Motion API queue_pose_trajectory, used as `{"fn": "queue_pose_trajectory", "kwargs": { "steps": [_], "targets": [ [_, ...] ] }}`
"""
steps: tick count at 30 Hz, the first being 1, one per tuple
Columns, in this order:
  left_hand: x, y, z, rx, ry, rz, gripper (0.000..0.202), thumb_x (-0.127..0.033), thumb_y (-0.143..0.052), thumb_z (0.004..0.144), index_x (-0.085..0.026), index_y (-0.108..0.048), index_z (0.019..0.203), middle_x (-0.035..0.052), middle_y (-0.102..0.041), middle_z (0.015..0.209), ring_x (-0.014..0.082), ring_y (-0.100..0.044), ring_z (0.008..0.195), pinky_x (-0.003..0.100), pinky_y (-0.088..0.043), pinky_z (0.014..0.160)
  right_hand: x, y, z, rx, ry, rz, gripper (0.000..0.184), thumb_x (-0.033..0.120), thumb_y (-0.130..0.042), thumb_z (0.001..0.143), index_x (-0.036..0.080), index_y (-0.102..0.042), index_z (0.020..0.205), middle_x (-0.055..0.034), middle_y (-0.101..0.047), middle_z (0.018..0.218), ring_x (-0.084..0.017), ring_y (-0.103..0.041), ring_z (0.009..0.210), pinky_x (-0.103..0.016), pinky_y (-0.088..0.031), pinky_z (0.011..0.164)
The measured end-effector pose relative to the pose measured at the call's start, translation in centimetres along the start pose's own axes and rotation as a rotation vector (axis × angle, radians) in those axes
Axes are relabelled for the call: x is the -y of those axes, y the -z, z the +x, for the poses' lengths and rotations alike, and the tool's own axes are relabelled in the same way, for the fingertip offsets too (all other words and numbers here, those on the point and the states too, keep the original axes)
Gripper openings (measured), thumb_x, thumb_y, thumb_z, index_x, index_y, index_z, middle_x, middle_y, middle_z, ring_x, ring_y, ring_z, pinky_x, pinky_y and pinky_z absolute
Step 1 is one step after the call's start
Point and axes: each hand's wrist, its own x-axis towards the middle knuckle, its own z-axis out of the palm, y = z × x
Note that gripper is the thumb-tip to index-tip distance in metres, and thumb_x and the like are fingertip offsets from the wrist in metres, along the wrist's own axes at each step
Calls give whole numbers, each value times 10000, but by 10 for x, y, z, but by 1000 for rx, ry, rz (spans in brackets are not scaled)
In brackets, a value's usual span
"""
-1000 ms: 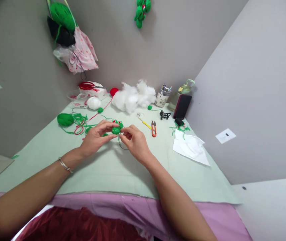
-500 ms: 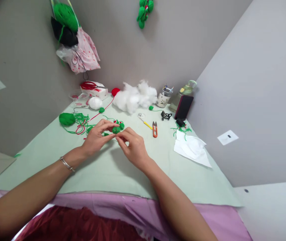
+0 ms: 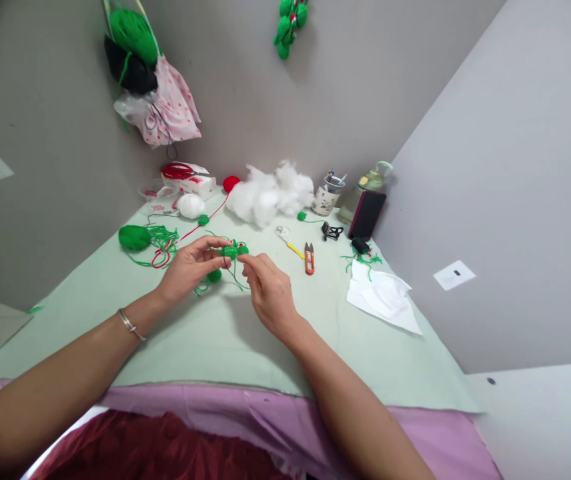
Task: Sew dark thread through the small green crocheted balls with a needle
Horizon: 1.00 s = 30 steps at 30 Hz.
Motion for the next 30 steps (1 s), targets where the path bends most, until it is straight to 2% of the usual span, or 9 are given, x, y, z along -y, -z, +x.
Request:
{"fn": "queue_pose_trajectory", "kwargs": {
  "steps": [2,5,10,15,18,21,30],
  "targets": [
    [-3,1,1,10,51,-43,340,-322,-775,765,-206,-685,1072,36,-726,872,175,-674,802,316,-529,762,-1,1,0,-14,-64,97,263,275,-403,1025,242,-635,1144,-30,-635,825,-133,-594,683,-292,-526,684],
    [-4,2,1,33,84,-100,362,-312,-778,767,-206,-691,1101,39,-740,890,176,-687,829,336,-525,833,1,1,0,-40,-159,277,245,307,-441,1015,232,-630,1151,-24,-668,827,-131,-631,702,-303,-562,712],
    [-4,0,0,64,80,-163,382,-293,-787,763,-202,-691,1121,44,-745,931,172,-689,837,348,-518,876,4,-2,1,-160,-203,477,195,312,-544,976,229,-646,1119,-36,-736,919,-151,-718,802,-339,-601,809],
    [-9,-2,-1,58,86,-166,345,-302,-795,758,-184,-699,1067,43,-739,929,166,-683,825,341,-520,866,-7,-5,1,-145,-219,331,151,356,-613,932,218,-668,959,-28,-728,852,-178,-733,755,-329,-604,736],
    [-9,-3,-1,36,90,-202,347,-308,-812,741,-183,-689,1040,42,-735,963,165,-685,822,343,-525,858,-10,-3,2,-91,-132,109,122,300,-606,932,217,-685,892,-31,-689,826,-157,-675,712,-308,-560,703],
    [-8,-3,-1,27,80,-220,347,-305,-823,729,-180,-680,1019,42,-731,972,168,-689,832,346,-524,862,-6,0,3,-97,-47,-45,125,221,-589,925,215,-693,856,-39,-623,816,-147,-589,710,-291,-503,666],
    [-2,-1,1,0,30,-209,322,-300,-812,746,-182,-666,1007,30,-722,937,161,-683,829,339,-516,858,1,1,3,-45,-83,33,143,132,-561,903,196,-663,826,-17,-554,757,-137,-520,690,-279,-436,660]
  ]
}}
